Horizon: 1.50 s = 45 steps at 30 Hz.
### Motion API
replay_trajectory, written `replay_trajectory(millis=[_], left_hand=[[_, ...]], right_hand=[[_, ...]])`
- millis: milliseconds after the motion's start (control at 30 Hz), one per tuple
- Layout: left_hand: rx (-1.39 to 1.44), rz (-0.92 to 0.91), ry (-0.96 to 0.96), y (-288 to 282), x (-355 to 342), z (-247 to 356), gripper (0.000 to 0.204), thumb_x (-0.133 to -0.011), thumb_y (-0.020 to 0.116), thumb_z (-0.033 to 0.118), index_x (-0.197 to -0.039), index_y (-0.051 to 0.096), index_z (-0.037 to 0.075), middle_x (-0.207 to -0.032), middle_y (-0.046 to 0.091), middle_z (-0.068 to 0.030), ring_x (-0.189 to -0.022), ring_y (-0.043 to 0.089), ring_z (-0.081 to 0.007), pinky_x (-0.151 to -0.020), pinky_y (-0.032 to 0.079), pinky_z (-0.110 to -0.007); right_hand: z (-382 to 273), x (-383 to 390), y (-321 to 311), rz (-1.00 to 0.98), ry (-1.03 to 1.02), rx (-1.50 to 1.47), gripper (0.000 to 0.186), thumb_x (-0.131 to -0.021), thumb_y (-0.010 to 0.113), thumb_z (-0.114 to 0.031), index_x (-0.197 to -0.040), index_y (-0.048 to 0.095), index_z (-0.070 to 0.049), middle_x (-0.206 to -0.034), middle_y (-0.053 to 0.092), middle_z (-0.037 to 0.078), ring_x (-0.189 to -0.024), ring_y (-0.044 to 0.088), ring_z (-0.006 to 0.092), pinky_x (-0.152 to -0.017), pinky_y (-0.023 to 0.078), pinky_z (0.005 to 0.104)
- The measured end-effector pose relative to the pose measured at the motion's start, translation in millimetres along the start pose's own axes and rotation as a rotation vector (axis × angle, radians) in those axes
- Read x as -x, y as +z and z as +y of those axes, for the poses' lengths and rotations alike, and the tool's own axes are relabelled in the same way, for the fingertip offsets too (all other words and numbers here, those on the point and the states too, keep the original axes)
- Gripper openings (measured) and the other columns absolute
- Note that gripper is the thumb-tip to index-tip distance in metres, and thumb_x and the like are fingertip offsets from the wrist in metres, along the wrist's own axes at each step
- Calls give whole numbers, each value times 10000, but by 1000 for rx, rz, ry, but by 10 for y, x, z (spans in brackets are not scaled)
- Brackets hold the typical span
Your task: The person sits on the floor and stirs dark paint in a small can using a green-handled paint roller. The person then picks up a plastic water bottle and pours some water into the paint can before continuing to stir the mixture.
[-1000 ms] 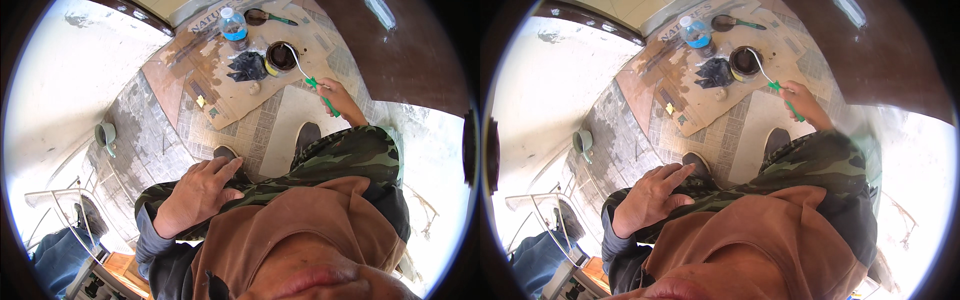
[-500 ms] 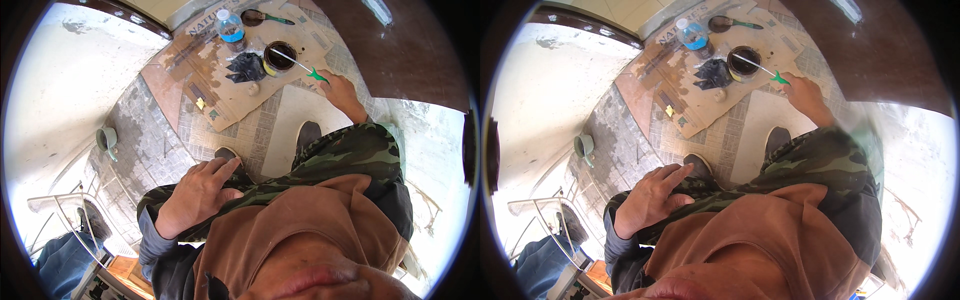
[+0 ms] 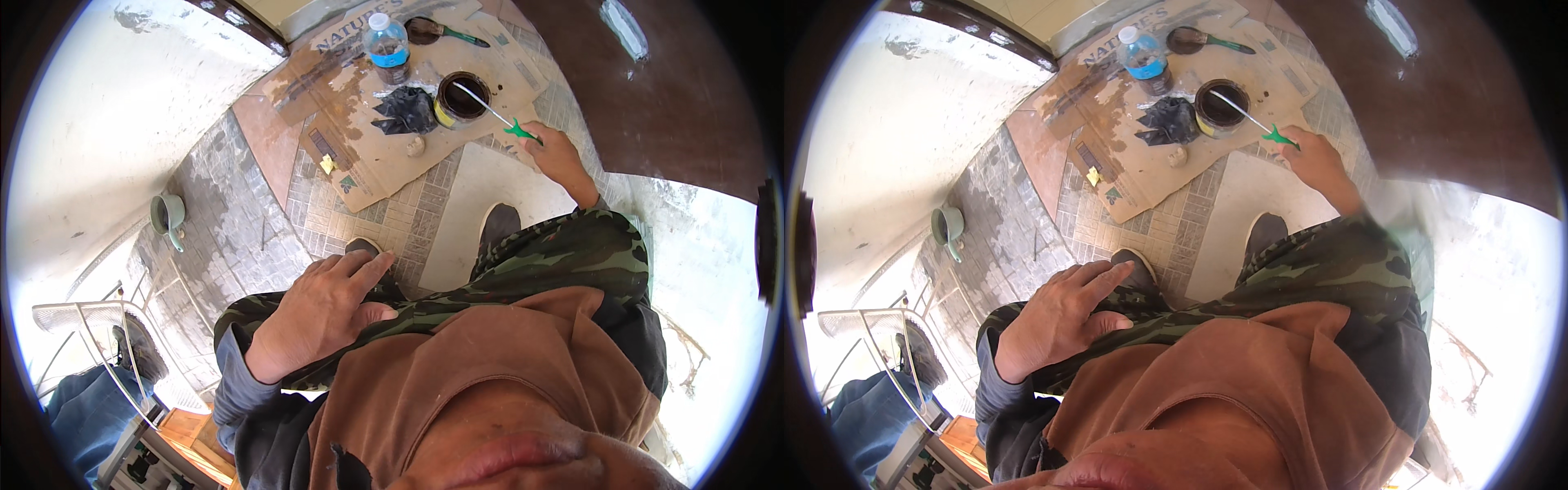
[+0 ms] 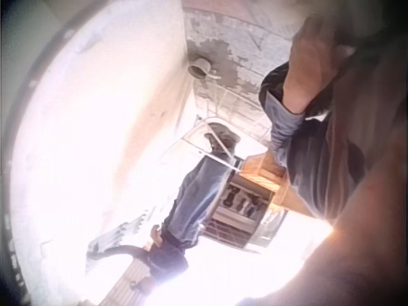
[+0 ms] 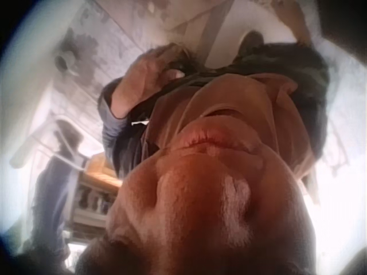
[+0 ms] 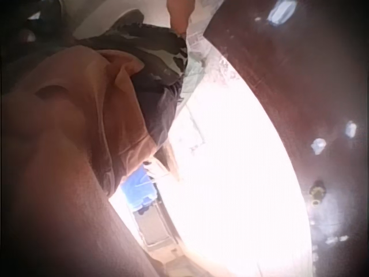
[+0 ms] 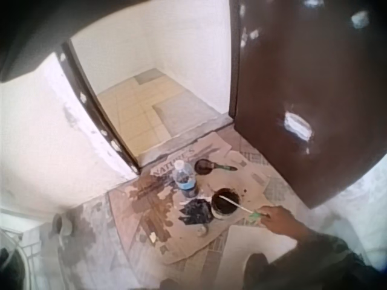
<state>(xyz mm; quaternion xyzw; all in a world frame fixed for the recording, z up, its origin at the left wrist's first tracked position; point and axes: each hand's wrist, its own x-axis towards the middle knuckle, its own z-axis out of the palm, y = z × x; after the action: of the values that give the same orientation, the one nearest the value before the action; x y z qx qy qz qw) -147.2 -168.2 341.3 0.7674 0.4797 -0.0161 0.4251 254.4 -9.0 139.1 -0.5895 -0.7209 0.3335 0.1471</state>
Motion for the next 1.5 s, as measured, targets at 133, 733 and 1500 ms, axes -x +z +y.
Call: replay_trajectory(millis=[133, 733, 1500], left_hand=[[-1, 7, 2, 5, 8, 8, 722, -929, 789, 364, -1504, 543, 4, -1353, 642, -277, -1169, 659, -460, -998, 544, -480], [4, 3, -36, 30, 59, -2, 712, -933, 774, 387, -1488, 552, -1, -1350, 646, -244, -1176, 655, -450, -1019, 538, -482], [6, -28, -41, 14, 73, -11, 725, -948, 748, 404, -1523, 529, 19, -1367, 630, -225, -1190, 636, -433, -1052, 512, -482]], right_hand=[[-82, -8, -224, -241, 345, -161, 300, -997, 676, -194, -1262, 723, -59, -810, 708, 71, -570, 586, 137, -538, 478, 330], [73, -43, -304, -258, 316, -225, 346, -1016, 684, -188, -1328, 722, -42, -727, 609, 31, -526, 530, 104, -466, 437, 303], [163, 50, -319, -28, 113, -74, 355, -978, 737, -171, -1306, 739, -34, -935, 776, 100, -811, 731, 168, -765, 556, 298]])
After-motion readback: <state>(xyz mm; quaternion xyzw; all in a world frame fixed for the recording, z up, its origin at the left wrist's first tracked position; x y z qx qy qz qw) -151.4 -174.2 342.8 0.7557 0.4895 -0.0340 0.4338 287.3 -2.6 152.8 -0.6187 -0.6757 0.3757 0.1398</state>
